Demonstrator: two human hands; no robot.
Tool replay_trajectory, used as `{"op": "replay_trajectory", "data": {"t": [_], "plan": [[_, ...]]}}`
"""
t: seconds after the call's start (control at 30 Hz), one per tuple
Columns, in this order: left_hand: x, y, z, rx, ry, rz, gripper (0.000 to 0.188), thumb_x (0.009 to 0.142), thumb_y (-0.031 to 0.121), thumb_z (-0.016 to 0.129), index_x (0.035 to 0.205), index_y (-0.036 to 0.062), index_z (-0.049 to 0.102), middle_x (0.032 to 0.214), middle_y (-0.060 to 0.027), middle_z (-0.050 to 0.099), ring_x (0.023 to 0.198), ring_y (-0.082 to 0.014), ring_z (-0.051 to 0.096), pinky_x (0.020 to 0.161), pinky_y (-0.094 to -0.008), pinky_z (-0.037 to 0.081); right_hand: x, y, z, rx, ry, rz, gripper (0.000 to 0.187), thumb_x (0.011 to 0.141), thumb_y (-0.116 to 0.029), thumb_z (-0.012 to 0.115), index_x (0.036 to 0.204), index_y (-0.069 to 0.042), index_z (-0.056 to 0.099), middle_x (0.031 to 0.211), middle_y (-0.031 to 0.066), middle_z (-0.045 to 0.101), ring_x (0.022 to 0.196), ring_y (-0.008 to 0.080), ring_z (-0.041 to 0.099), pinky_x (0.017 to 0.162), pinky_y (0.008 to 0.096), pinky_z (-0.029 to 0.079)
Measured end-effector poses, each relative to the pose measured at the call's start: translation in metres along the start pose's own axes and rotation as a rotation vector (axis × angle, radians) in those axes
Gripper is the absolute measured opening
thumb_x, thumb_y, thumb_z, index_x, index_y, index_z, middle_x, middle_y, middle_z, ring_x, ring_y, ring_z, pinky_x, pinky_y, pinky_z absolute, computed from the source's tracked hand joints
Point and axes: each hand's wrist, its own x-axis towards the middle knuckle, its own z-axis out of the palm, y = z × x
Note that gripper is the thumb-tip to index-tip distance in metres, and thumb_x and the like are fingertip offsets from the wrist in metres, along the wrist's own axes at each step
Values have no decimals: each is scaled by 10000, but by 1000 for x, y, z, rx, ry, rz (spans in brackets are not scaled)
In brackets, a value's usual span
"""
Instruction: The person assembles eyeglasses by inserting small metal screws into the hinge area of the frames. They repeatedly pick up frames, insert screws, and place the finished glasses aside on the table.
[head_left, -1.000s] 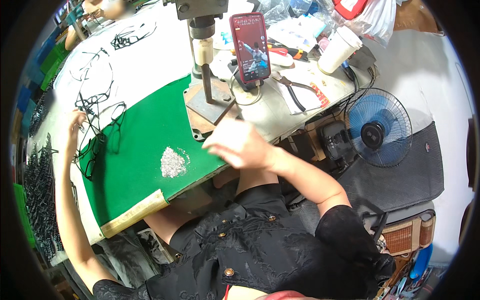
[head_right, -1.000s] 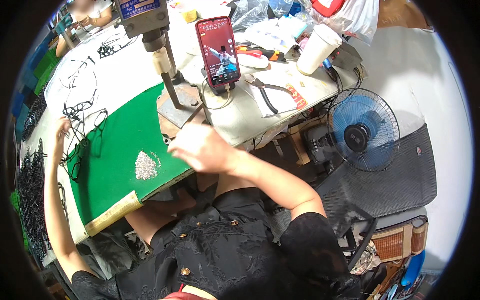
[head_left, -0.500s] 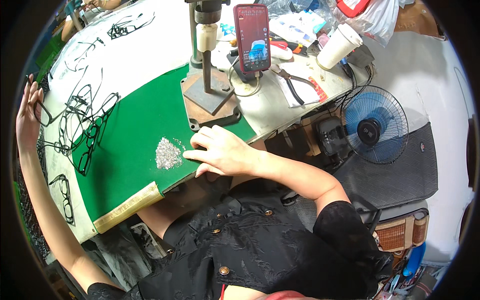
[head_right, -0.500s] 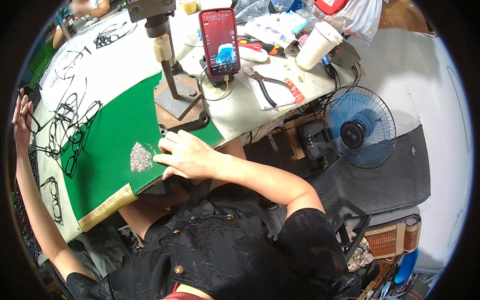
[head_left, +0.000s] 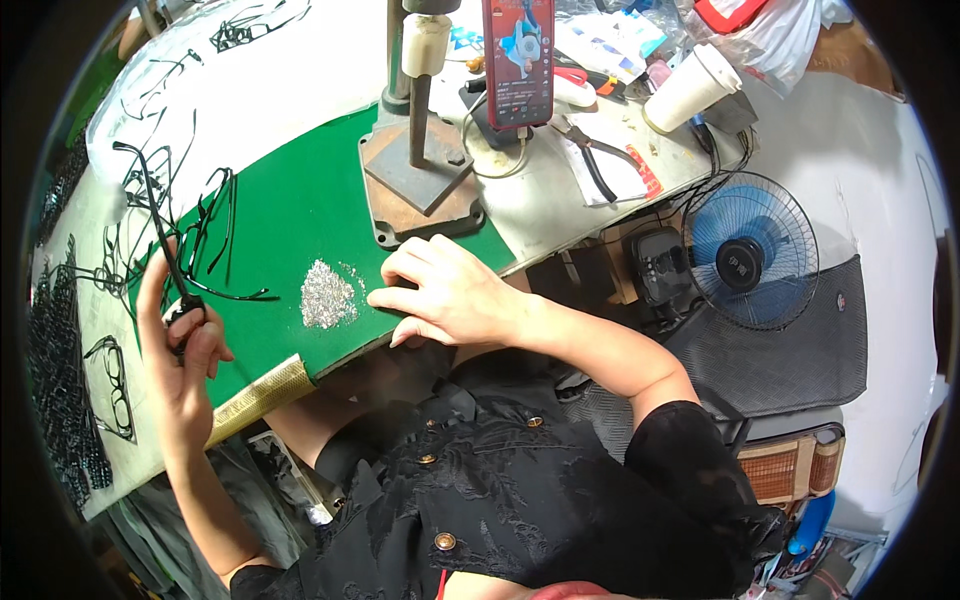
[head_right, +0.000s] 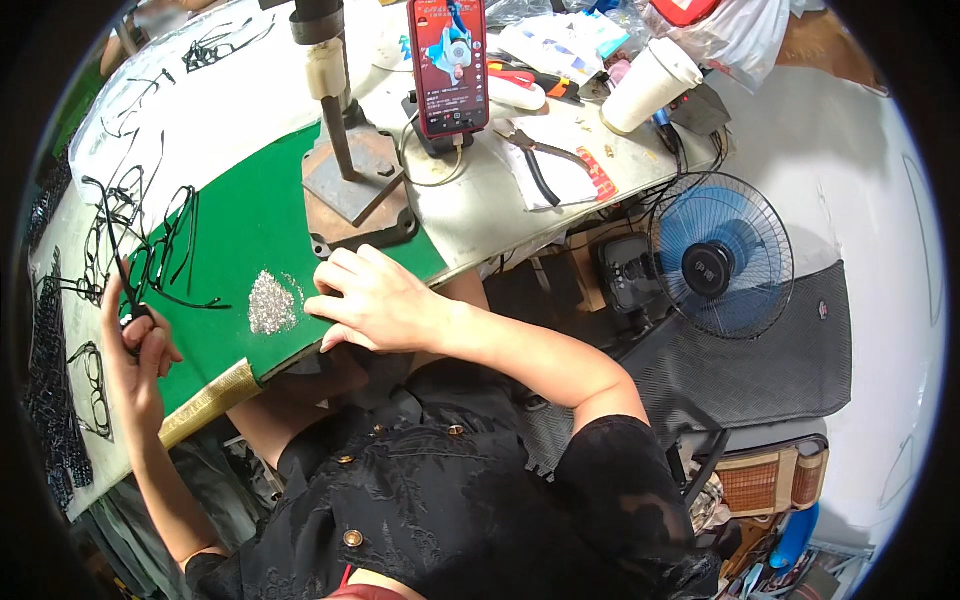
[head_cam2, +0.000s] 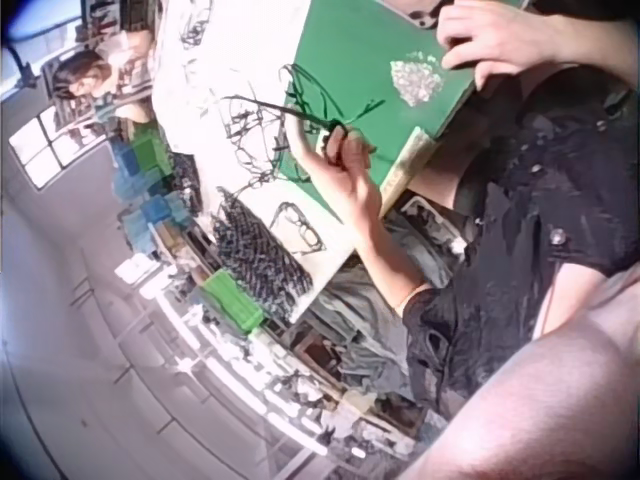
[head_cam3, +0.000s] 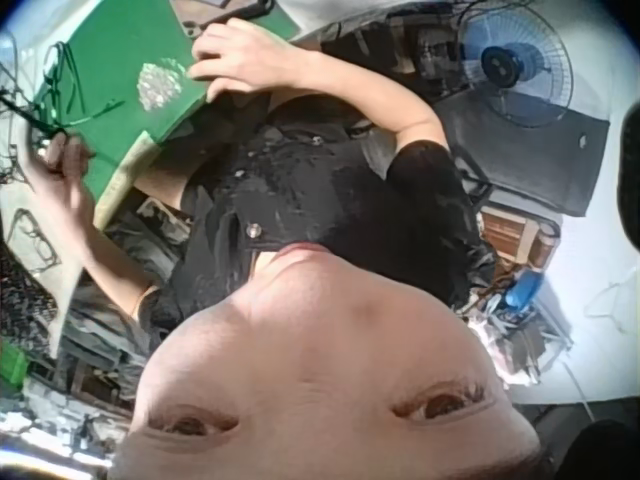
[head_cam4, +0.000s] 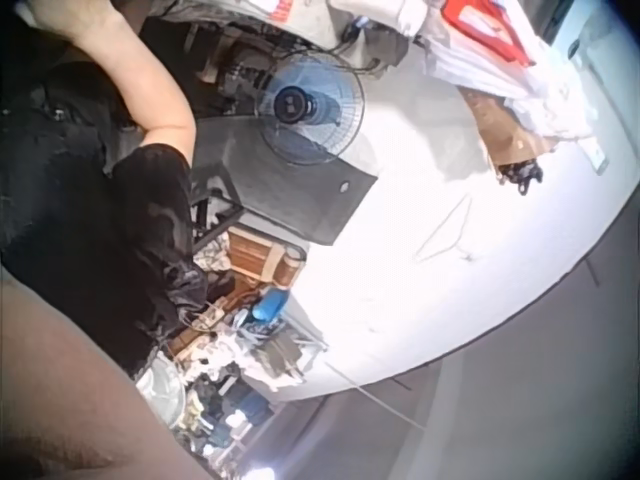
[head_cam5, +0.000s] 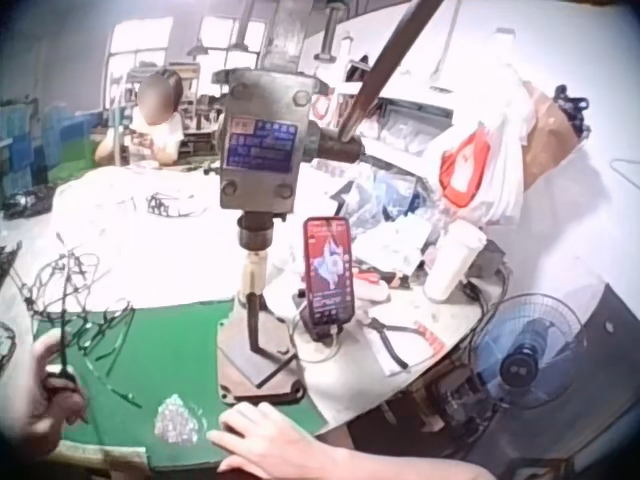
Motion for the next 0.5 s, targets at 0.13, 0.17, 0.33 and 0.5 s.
{"op": "replay_trajectory", "data": {"t": [0.13, 0.17, 0.33, 0.5], "plan": [[-8, -14, 20, 172, 99, -105, 566, 931, -11, 488, 1457, 108, 318, 904, -30, 582, 685, -83, 489, 638, -227, 454, -4, 1, -2, 17, -42, 37, 420, 732, -375, 715, 1037, -104, 613, 985, 52, 535, 925, 232, 512, 790, 355, 403], [-10, -17, 26, 223, 109, -87, 540, 920, -18, 487, 1428, 117, 362, 852, -28, 552, 663, -87, 477, 613, -226, 446, -6, 1, -2, 12, -46, 57, 421, 729, -370, 719, 1034, -101, 613, 990, 55, 538, 925, 237, 512, 791, 355, 399], [-15, -22, 26, 224, -28, -61, 513, 914, -32, 485, 1408, -3, 349, 948, -37, 450, 858, -112, 432, 817, -220, 373, -6, -1, 2, 54, 21, 122, 384, 747, -295, 719, 1054, -87, 620, 989, 68, 539, 930, 246, 516, 801, 360, 407], [-17, -30, 31, 50, 41, 5, 512, 939, -61, 424, 1437, -8, 314, 1074, -65, 476, 948, -127, 461, 837, -247, 435, -4, -6, 2, 30, -24, 123, 405, 744, -266, 723, 1093, -89, 621, 992, 63, 538, 941, 246, 515, 805, 366, 410]]}}
